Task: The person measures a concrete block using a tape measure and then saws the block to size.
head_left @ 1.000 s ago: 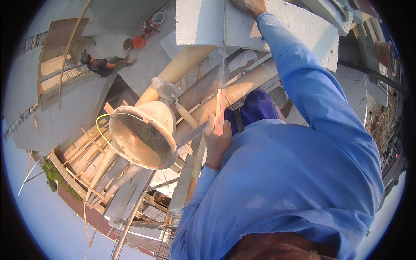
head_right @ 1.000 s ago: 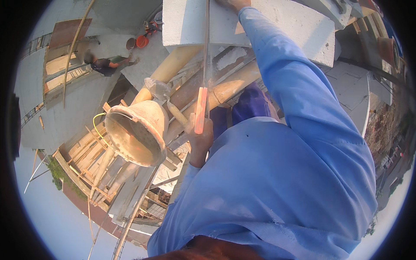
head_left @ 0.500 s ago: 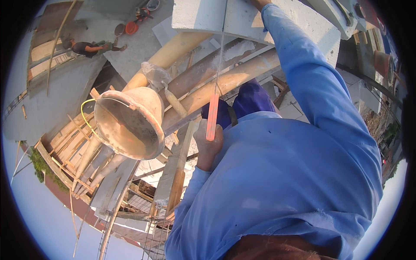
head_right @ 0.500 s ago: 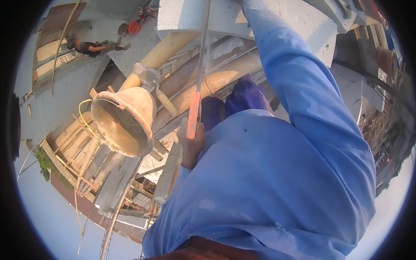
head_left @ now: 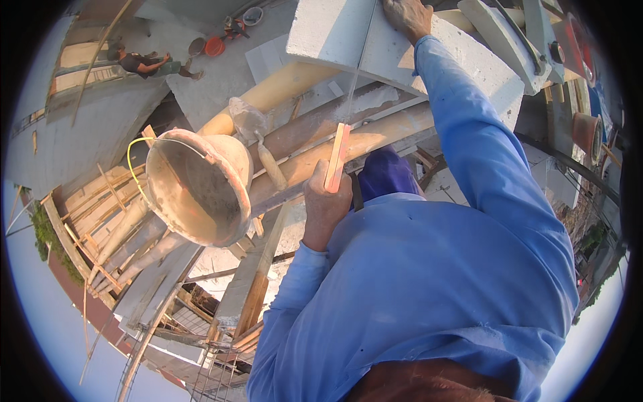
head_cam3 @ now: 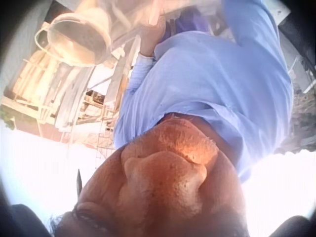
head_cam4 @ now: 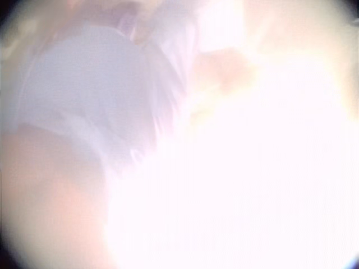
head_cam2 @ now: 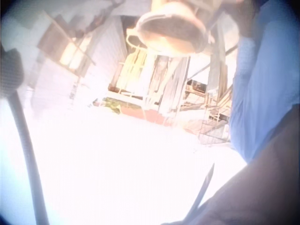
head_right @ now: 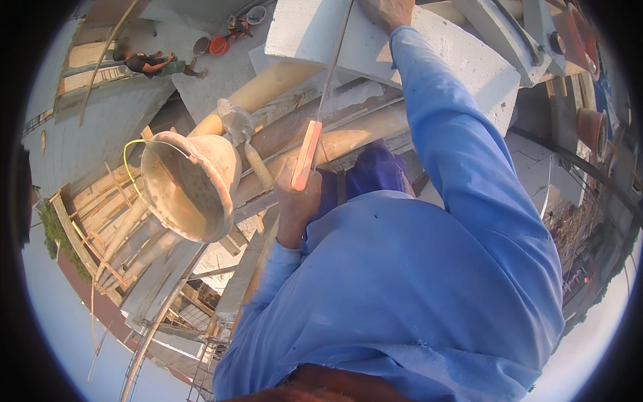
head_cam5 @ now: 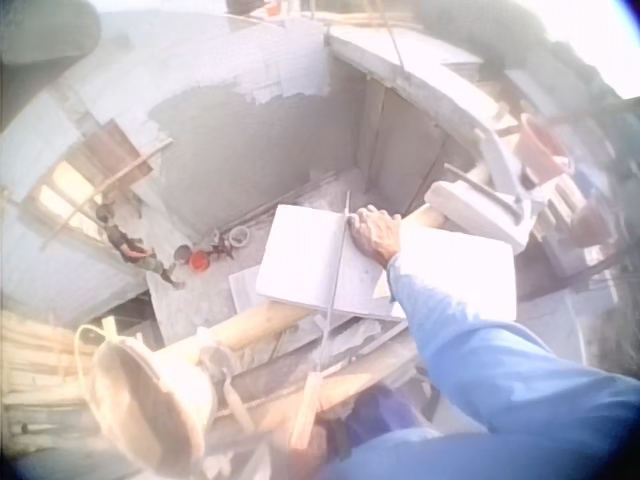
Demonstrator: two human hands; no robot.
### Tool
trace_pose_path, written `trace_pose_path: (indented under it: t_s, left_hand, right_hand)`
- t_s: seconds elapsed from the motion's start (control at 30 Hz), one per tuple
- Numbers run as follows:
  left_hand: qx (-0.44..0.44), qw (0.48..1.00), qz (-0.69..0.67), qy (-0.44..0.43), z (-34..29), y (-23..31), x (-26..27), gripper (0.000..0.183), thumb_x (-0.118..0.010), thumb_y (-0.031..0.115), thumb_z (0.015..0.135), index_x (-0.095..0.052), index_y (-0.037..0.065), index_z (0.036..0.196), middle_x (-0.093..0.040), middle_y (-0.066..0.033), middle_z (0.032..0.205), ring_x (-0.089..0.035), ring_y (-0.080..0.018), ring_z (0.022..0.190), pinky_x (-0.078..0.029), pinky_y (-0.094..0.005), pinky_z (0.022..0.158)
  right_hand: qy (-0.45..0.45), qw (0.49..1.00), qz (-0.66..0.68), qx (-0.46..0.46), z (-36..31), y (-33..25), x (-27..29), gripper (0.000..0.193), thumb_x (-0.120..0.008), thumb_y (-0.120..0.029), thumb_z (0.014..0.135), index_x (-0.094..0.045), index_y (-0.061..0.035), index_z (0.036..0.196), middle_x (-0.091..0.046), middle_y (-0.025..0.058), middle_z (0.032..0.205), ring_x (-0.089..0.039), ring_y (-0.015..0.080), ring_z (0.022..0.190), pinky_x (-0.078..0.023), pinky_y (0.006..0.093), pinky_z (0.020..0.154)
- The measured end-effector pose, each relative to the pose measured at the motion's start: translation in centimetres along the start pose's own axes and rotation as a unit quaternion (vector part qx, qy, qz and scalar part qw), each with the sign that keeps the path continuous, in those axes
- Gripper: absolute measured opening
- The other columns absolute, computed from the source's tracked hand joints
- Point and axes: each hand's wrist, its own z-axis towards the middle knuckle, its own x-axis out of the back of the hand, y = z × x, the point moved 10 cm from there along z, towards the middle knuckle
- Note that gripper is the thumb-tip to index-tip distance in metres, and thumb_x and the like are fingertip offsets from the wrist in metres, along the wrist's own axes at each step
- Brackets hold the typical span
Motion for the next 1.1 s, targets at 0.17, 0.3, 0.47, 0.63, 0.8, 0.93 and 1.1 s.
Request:
trace_pose_path:
  t_s: [0.17, 0.3, 0.47, 0.63, 0.8, 0.93, 1.1]
  left_hand:
    - [0.025, 0.999, -0.001, -0.021, 11.8, 1.6, -2.6, 0.01, -0.057, 0.007, 0.074, -0.051, -0.001, 0.074, -0.055, -0.0236, 0.064, -0.058, -0.0412, 0.061, -0.044, -0.0432, 0.056]
    - [0.099, 0.994, -0.042, -0.024, 2.5, 0.8, -0.1, 0.007, -0.058, 0.004, 0.073, -0.053, 0.0, 0.075, -0.055, -0.0156, 0.065, -0.059, -0.0292, 0.061, -0.045, -0.0394, 0.057]
    - [0.102, 0.994, -0.035, -0.027, -2.9, 1.2, 2.1, 0.01, -0.058, 0.003, 0.073, -0.056, -0.001, 0.082, -0.052, -0.0121, 0.065, -0.055, -0.024, 0.061, -0.044, -0.0369, 0.058]
    - [0.018, 0.999, 0.036, -0.033, 13.7, 2.8, -3.6, 0.016, -0.057, 0.009, 0.074, -0.057, -0.004, 0.084, -0.06, -0.0273, 0.073, -0.06, -0.0444, 0.073, -0.048, -0.0451, 0.064]
    - [0.083, 0.995, 0.02, -0.051, 5.5, 2.9, -0.9, 0.008, -0.057, 0.005, 0.075, -0.05, 0.0, 0.076, -0.057, -0.0251, 0.069, -0.06, -0.0444, 0.071, -0.047, -0.0461, 0.062]
    - [0.082, 0.995, 0.009, -0.05, -3.4, 2.2, 2.6, 0.02, -0.056, 0.002, 0.073, -0.061, 0.0, 0.092, -0.058, -0.0191, 0.074, -0.063, -0.0332, 0.068, -0.049, -0.0426, 0.062]
    - [0.039, 0.998, 0.047, -0.02, 13.0, 3.2, -3.7, 0.015, -0.059, 0.009, 0.074, -0.059, -0.002, 0.084, -0.059, -0.0225, 0.068, -0.063, -0.0371, 0.069, -0.047, -0.0424, 0.06]
  right_hand:
    - [0.002, 0.999, 0.039, 0.022, 0.2, -1.3, -0.1, 0.039, -0.038, -0.039, 0.094, -0.066, -0.0114, 0.1, -0.063, 0.0125, 0.112, -0.058, 0.0335, 0.108, -0.039, 0.0592, 0.091]
    - [-0.003, 0.999, 0.03, 0.014, 0.8, -0.4, 0.4, 0.04, -0.038, -0.038, 0.094, -0.066, -0.0111, 0.099, -0.063, 0.0117, 0.112, -0.058, 0.0335, 0.108, -0.038, 0.0581, 0.091]
    - [0.011, 1.0, 0.026, 0.009, -0.2, 0.3, 0.8, 0.04, -0.037, -0.038, 0.093, -0.065, -0.011, 0.102, -0.063, 0.0113, 0.112, -0.058, 0.0326, 0.106, -0.039, 0.0547, 0.09]
    - [-0.015, 0.999, 0.032, 0.036, 1.0, -1.3, -0.6, 0.042, -0.039, -0.042, 0.093, -0.064, -0.0108, 0.104, -0.063, 0.0121, 0.113, -0.059, 0.0323, 0.106, -0.039, 0.0553, 0.089]
    - [-0.014, 1.0, 0.025, 0.009, 0.9, 0.9, 0.7, 0.042, -0.038, -0.042, 0.094, -0.063, -0.0112, 0.107, -0.062, 0.0116, 0.117, -0.057, 0.0328, 0.11, -0.038, 0.0571, 0.089]
    - [-0.017, 0.999, 0.032, 0.013, 0.1, 1.0, -0.8, 0.041, -0.039, -0.042, 0.094, -0.063, -0.011, 0.106, -0.061, 0.0109, 0.117, -0.056, 0.0321, 0.11, -0.038, 0.0566, 0.09]
    - [0.005, 0.999, 0.03, 0.034, 0.9, -0.6, -1.1, 0.041, -0.039, -0.042, 0.094, -0.063, -0.0107, 0.106, -0.061, 0.0114, 0.119, -0.057, 0.0317, 0.11, -0.037, 0.0566, 0.091]
